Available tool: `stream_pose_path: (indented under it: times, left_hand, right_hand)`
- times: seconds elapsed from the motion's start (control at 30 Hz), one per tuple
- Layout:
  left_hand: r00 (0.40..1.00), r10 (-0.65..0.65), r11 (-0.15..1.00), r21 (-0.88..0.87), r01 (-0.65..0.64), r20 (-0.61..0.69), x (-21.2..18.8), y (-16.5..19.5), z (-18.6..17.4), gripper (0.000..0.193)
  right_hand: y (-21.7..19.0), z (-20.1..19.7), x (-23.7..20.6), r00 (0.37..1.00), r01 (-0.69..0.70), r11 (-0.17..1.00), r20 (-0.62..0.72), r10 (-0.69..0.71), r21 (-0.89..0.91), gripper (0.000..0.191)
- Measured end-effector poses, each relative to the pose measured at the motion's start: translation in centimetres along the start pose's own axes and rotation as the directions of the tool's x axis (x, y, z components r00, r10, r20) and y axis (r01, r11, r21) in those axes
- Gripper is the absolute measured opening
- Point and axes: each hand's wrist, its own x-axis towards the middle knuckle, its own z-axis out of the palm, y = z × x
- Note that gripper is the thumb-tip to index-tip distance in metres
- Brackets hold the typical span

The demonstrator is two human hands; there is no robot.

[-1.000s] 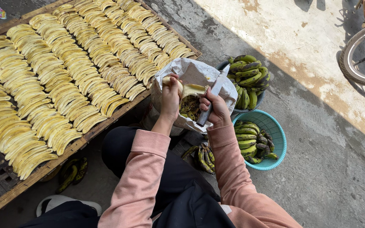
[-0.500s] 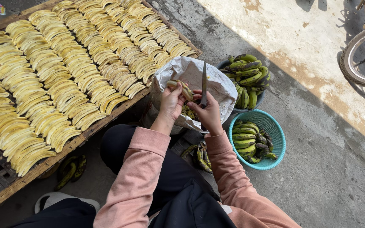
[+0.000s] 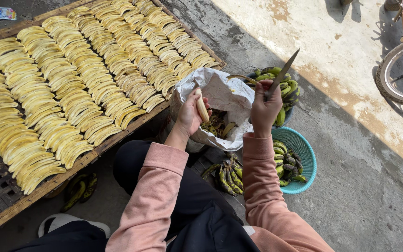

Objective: The person sits beside a bamboo drying tray and peels green bananas with a knife, splitting each peeled banana into halves. They lay the banana halves in rows on the tray and drop the peels into a sack beside them, repeating the cycle banana after banana.

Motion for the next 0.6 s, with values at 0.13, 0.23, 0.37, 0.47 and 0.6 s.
stream_pose_path:
  times: [0.13,0.23,0.37,0.47,0.6]
  left_hand:
    - [0.982,0.182,0.98,-0.071,-0.185,-0.044,0.4,0.3,0.0,0.037]
    - [0.964,0.249,0.957,-0.132,-0.26,-0.091,0.7,0.3,0.1,0.038]
    - [0.948,0.31,0.922,-0.218,-0.319,-0.074,0.9,0.2,-0.4,0.036]
    - [0.919,0.347,0.928,-0.075,-0.366,-0.188,1.1,0.1,-0.6,0.031]
    - [0.886,0.317,0.939,-0.018,-0.343,-0.339,1.0,0.7,-0.8,0.031]
  right_hand:
    - [-1.1,-1.0,-1.6,0.954,-0.121,0.974,0.247,0.167,-0.191,0.044]
    - [-2.3,0.3,-4.8,0.797,-0.505,0.853,0.451,0.402,0.133,0.05]
    - [-4.1,2.4,-9.6,0.714,-0.58,0.771,0.621,0.324,0.264,0.057]
    - [-4.9,3.3,-11.1,0.665,-0.573,0.776,0.703,0.253,0.262,0.058]
    - [-5.2,4.1,-11.5,0.607,-0.592,0.768,0.762,0.224,0.245,0.057]
